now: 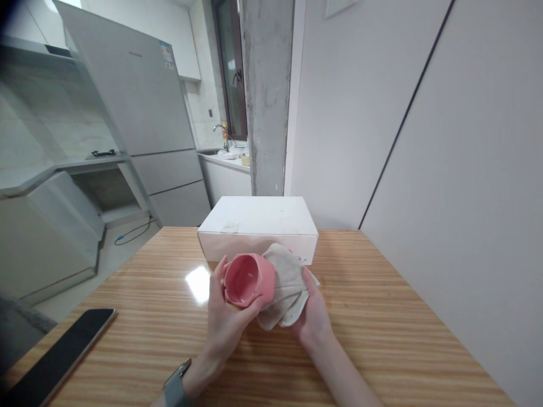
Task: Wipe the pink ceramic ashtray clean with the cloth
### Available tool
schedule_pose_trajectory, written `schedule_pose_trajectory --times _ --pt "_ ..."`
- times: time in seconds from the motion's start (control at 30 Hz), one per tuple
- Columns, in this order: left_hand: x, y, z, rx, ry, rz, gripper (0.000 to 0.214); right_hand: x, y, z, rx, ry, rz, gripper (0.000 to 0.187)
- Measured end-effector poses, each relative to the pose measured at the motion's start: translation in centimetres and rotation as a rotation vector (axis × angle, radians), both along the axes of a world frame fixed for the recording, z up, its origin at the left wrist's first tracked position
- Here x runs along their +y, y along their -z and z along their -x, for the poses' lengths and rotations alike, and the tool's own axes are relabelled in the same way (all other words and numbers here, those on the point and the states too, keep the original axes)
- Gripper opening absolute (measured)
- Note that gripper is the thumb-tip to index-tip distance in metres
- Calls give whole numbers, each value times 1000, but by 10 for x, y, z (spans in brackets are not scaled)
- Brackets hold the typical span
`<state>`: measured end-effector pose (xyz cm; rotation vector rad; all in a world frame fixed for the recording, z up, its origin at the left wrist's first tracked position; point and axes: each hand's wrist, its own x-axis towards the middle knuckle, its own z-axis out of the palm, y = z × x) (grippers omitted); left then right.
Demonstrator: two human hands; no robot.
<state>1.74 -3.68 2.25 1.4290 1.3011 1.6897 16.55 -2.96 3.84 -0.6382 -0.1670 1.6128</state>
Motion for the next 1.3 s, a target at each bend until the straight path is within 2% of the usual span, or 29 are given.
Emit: schedule_pose_trajectory --times 0.13,0.27,0.37,0.43,0.53,0.6,0.7,0.8,0.83,0.87,0.93,1.1,1.2,1.3 --pt "5 -1 7 -32 -41 38 95 -6 -1 -24 -70 34 49 28" --pt "11 3 10 -62 -11 107 96 -28 7 -62 -170 -5 107 34" --pt "12 8 7 -95 37 128 97 -48 16 -98 -253 -110 149 40" --pt "10 10 3 -114 81 132 97 -62 22 -120 -368 -156 208 25" --pt "5 11 -4 -163 176 147 95 -79 26 -144 -489 -322 299 19" --pt "2 10 -8 -177 232 159 93 -87 24 -153 -562 -417 300 18" --pt "-1 11 -13 -151 262 154 92 -92 18 -160 -761 -459 213 26" --pt "-2 13 -15 -142 299 127 94 -86 21 -172 -1148 -383 47 38" --pt "-3 13 -15 -146 320 123 94 -82 25 -177 -1322 -300 -10 39" --pt "-3 13 -16 -149 342 121 94 -78 30 -183 -1477 -213 -41 44" --pt "-4 10 -20 -149 385 113 95 -72 41 -193 -1684 -141 -60 51" --pt "-2 2 -47 -61 461 41 96 -70 59 -204 -1939 -85 -45 73" --pt "3 1 -73 -40 513 8 95 -73 61 -204 -1998 -91 -21 71" --pt "7 2 -99 4 535 -7 99 -74 60 -202 -2036 -66 -8 61"
